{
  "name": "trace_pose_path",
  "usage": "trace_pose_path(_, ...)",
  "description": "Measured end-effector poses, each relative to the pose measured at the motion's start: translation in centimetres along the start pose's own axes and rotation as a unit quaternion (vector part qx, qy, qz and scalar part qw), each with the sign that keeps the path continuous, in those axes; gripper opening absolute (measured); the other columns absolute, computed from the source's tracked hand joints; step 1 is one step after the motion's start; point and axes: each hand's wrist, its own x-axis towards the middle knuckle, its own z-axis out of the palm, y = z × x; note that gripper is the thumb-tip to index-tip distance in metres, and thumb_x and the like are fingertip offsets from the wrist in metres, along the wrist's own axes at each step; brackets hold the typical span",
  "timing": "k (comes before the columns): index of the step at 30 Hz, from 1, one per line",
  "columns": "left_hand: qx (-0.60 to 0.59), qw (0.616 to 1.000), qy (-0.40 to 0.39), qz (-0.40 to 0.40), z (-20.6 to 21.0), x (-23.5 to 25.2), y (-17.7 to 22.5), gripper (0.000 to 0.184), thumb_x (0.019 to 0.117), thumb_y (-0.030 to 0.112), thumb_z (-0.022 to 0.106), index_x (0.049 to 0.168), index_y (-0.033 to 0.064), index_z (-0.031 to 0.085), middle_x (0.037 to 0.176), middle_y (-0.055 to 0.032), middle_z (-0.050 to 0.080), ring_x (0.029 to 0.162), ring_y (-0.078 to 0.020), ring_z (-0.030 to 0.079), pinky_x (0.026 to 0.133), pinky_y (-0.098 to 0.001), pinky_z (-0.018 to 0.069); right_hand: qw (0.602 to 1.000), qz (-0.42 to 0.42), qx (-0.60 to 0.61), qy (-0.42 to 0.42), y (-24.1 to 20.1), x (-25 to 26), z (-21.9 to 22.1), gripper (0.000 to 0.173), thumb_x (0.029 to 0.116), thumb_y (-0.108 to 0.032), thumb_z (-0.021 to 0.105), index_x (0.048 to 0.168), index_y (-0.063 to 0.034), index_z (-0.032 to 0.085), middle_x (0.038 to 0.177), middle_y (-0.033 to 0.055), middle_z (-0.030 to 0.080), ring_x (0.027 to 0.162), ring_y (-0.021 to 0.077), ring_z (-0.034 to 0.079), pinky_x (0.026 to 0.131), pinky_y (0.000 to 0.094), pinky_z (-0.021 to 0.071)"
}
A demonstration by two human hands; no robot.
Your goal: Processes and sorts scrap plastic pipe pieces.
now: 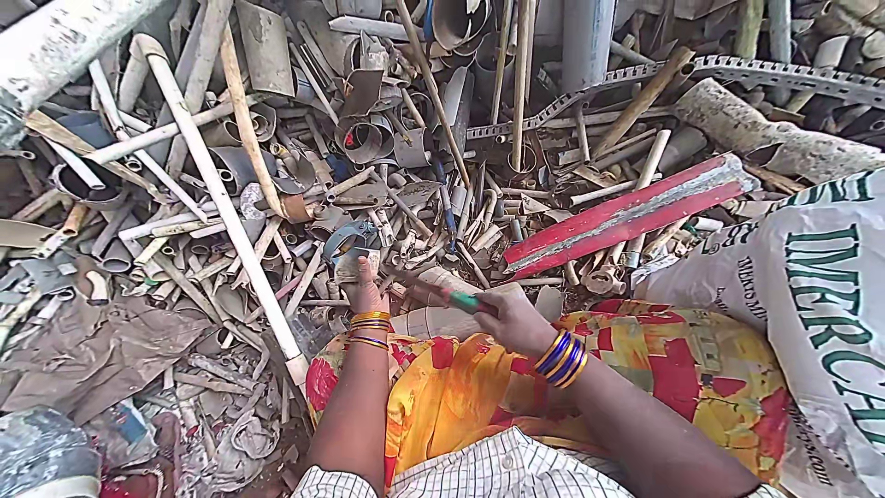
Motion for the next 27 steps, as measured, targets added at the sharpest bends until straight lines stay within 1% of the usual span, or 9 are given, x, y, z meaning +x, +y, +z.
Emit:
trace_pose_path(3, 0.132, 0.981, 0.0, 0.143, -0.6, 0.5, -0.7, 0.094, 0.082, 0.008, 0.085, 0.154, -0.007, 0.026, 0.148, -0.0226, 0.049, 0.137, -0.0204, 0.051, 0.115, -0.0309, 0.0413, 0.989, 0.042, 0.082, 0.117, 1.2, 0.5, 0.4, 0.032, 0.1077, -0.015, 0.048, 0.129, 0.0057, 0.061, 0.092, 0.0158, 0.067, 0.075, 0.0222, 0.062, 0.075, 0.0399, 0.0517)
trace_pose_path(5, 0.222, 0.954, -0.024, 0.199, -0.4, 0.1, -1.0, 0.107, 0.0692, 0.02, 0.095, 0.15, -0.0111, 0.032, 0.144, -0.025, 0.053, 0.136, -0.0223, 0.053, 0.116, -0.0312, 0.039, 0.961, -0.003, 0.241, 0.137, 1.8, 0.6, 1.5, 0.032, 0.1077, -0.014, 0.047, 0.131, 0.0047, 0.058, 0.079, 0.0035, 0.061, 0.05, 0.0055, 0.049, 0.05, 0.0217, 0.0465)
trace_pose_path(7, 0.282, 0.936, -0.046, 0.207, -0.2, -0.5, -1.2, 0.115, 0.0645, 0.031, 0.098, 0.15, -0.0114, 0.033, 0.145, -0.027, 0.052, 0.137, -0.0269, 0.051, 0.117, -0.0353, 0.0371, 0.917, -0.02, 0.39, 0.082, 1.5, 0.5, 2.0, 0.027, 0.1072, -0.01, 0.046, 0.126, 0.0048, 0.059, 0.072, -0.0007, 0.06, 0.042, 0.0005, 0.044, 0.041, 0.0164, 0.0439)
trace_pose_path(15, 0.224, 0.947, -0.112, 0.201, -0.3, -1.0, -1.3, 0.116, 0.061, 0.029, 0.098, 0.149, -0.0117, 0.035, 0.142, -0.0257, 0.055, 0.135, -0.0237, 0.053, 0.115, -0.0344, 0.039, 0.884, -0.008, 0.463, 0.062, 1.1, 0.3, 1.9, 0.025, 0.1084, -0.007, 0.042, 0.125, 0.0046, 0.056, 0.076, 0.0006, 0.063, 0.048, 0.0021, 0.049, 0.049, 0.0173, 0.0467)
trace_pose_path(18, 0.056, 0.973, -0.21, 0.074, -0.1, -2.1, -2.0, 0.107, 0.0625, 0.031, 0.094, 0.144, -0.0045, 0.036, 0.125, -0.0092, 0.061, 0.109, -0.0064, 0.062, 0.095, -0.0248, 0.0528, 0.859, 0.009, 0.509, 0.06, 1.3, 0.5, 1.7, 0.02, 0.1023, 0.004, 0.047, 0.121, 0.0039, 0.055, 0.089, 0.0073, 0.069, 0.065, 0.0102, 0.065, 0.065, 0.0239, 0.0579)
trace_pose_path(20, 0.002, 0.96, -0.278, 0.012, -0.2, -3.1, -2.5, 0.126, 0.048, 0.057, 0.096, 0.14, -0.0014, 0.034, 0.115, 0.0001, 0.061, 0.099, -0.0014, 0.062, 0.087, -0.0219, 0.0546, 0.849, 0.025, 0.524, 0.068, 1.3, 0.6, 2.0, 0.03, 0.0904, 0.011, 0.05, 0.119, 0.0031, 0.054, 0.093, 0.0089, 0.069, 0.062, 0.0092, 0.063, 0.059, 0.0222, 0.0551)
trace_pose_path(22, 0.023, 0.937, -0.347, 0.016, -0.5, -4.3, -2.7, 0.143, 0.0402, 0.073, 0.092, 0.141, -0.0085, 0.031, 0.12, -0.0031, 0.062, 0.106, -0.0025, 0.064, 0.092, -0.0228, 0.0556, 0.834, 0.02, 0.547, 0.067, 1.4, 0.4, 2.4, 0.032, 0.0915, 0.008, 0.051, 0.122, 0.0009, 0.051, 0.089, 0.0066, 0.068, 0.057, 0.0067, 0.058, 0.055, 0.0216, 0.051)
trace_pose_path(25, 0.168, 0.883, -0.43, 0.079, -0.8, -6.2, -2.5, 0.147, 0.0402, 0.086, 0.082, 0.138, -0.0155, 0.039, 0.124, -0.0094, 0.065, 0.113, -0.0033, 0.063, 0.1, -0.0229, 0.0518, 0.817, 0.006, 0.57, 0.087, 1.2, -0.1, 2.4, 0.029, 0.0955, 0.003, 0.054, 0.123, -0.0041, 0.048, 0.069, -0.0007, 0.056, 0.051, 0.0058, 0.05, 0.05, 0.022, 0.0464)
trace_pose_path(27, 0.257, 0.839, -0.47, 0.096, -0.9, -6.9, -3.2, 0.146, 0.0454, 0.087, 0.077, 0.141, -0.0168, 0.042, 0.131, -0.0193, 0.064, 0.121, -0.0133, 0.062, 0.106, -0.0305, 0.0489, 0.833, -0.002, 0.536, 0.138, 0.7, -1.0, 1.7, 0.037, 0.0949, 0.006, 0.056, 0.129, -0.0012, 0.045, 0.072, 0.0023, 0.058, 0.052, 0.0062, 0.051, 0.049, 0.0217, 0.0448)
